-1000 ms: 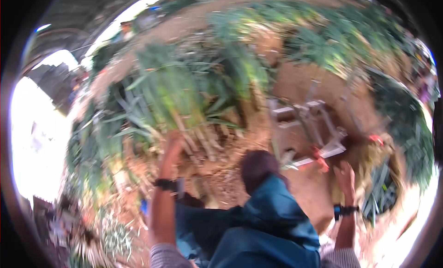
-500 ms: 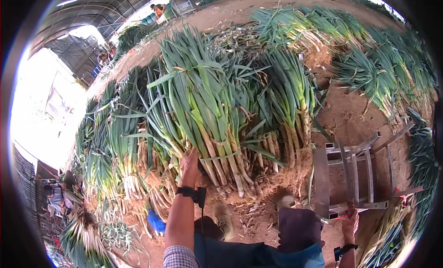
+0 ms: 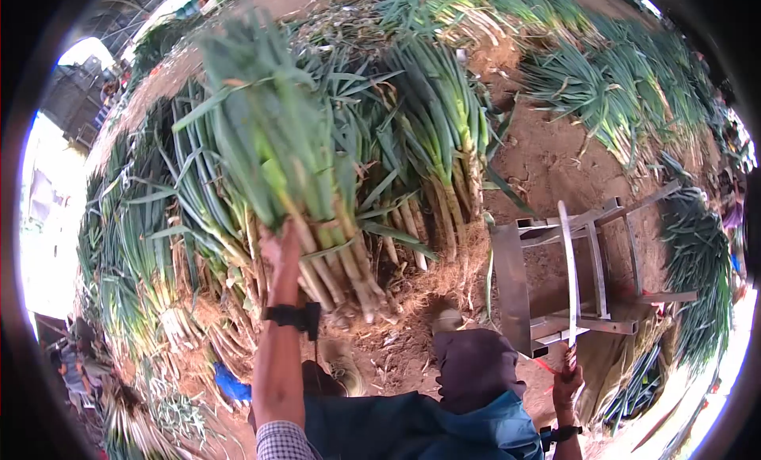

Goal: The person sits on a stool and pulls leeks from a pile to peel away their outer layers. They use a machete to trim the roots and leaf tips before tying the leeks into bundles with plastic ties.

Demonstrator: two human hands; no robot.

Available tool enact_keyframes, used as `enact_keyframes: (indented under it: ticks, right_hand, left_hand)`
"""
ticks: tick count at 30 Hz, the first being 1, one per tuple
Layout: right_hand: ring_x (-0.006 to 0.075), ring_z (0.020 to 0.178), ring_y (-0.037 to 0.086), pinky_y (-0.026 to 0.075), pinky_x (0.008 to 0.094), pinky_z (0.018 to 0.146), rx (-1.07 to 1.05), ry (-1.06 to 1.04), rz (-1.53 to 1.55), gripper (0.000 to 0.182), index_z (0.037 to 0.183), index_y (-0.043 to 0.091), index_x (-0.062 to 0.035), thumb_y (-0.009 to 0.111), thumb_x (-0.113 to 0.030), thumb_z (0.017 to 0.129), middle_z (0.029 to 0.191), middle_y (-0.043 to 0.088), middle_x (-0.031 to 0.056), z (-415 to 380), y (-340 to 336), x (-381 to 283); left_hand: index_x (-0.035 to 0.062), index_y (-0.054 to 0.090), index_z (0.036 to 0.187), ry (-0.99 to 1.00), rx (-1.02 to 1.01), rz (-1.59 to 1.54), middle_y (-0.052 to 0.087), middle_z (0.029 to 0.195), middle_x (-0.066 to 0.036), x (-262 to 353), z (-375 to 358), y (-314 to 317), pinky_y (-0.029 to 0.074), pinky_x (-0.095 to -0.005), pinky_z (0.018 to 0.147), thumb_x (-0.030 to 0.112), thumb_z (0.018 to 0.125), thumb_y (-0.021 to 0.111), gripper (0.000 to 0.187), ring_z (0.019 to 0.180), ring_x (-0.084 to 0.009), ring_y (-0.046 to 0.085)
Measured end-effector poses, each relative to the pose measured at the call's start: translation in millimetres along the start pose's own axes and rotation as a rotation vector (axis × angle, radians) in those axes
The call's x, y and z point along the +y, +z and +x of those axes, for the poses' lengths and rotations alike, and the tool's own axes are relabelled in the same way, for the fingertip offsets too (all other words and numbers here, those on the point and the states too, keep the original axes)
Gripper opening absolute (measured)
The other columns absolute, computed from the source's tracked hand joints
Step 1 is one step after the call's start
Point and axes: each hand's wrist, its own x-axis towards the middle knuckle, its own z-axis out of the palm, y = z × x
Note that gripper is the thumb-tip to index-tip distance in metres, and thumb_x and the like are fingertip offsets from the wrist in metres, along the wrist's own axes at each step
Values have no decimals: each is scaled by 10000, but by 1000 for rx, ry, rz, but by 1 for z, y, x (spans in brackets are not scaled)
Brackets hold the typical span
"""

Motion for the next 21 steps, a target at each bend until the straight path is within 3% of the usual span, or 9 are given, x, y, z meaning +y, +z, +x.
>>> enact_keyframes:
  ticks: [3,5,6,7,10,12,14,18,21]
  right_hand:
    - [89,635,390,375,259,551,48,-43,90,180,806,476,-44,639,-28,730,679,416,-22,10,1,-28]
    - [87,618,413,388,259,540,92,-88,142,174,860,511,-40,627,-14,732,682,448,-20,21,2,-21]
    - [85,616,422,393,256,539,121,-72,158,182,888,522,-37,614,1,736,692,462,-19,24,-1,-21]
    - [79,624,450,402,240,550,85,-64,168,231,965,526,-21,624,-3,756,722,495,-10,26,-9,-24]
    - [65,642,505,421,216,567,8,25,233,367,1141,525,13,629,-3,790,778,554,6,11,-48,-75]
    - [61,640,502,422,231,553,-26,111,346,422,1186,508,19,602,9,775,767,542,1,7,-58,-132]
    - [60,650,459,396,212,578,3,-163,251,521,1214,510,23,528,40,693,754,500,-6,10,-50,-87]
    - [72,627,427,367,217,560,-228,-52,259,357,1086,556,30,560,29,729,728,482,-2,4,-61,-135]
    - [97,624,473,402,253,569,-388,48,493,279,1056,553,21,612,-9,786,730,517,19,-1,-43,-148]
  left_hand:
    - [2,517,1331,395,109,155,671,975,-151,34,-50,13,528,-402,774,301,745,797,716,858,-312,635]
    - [-29,544,1279,651,-5,-198,597,1180,-207,53,-81,36,488,-432,915,215,814,727,556,1073,-295,576]
    - [-40,519,1295,575,-381,-61,527,1260,-243,90,-105,8,456,-438,969,191,848,692,532,1149,-311,531]
    - [-33,440,1368,928,-251,13,444,1354,-280,98,-112,11,372,-493,1050,226,861,689,622,1256,-387,447]
    - [11,328,1463,1040,-126,159,300,1462,-312,107,-148,19,278,-596,1086,273,860,689,750,1310,-499,344]
    - [114,164,1549,987,-402,356,136,1569,-280,56,-146,75,205,-600,1123,452,915,601,841,1413,-504,196]
    - [201,81,1570,889,-614,496,61,1607,-228,29,-147,110,224,-608,1123,460,940,569,838,1429,-473,209]
    - [271,-3,1570,713,-934,353,-31,1622,-177,34,-151,125,293,-624,1101,467,978,503,804,1377,-425,354]
    - [245,59,1573,873,-706,554,34,1613,-206,31,-146,114,446,-513,992,318,981,534,762,1183,-421,535]
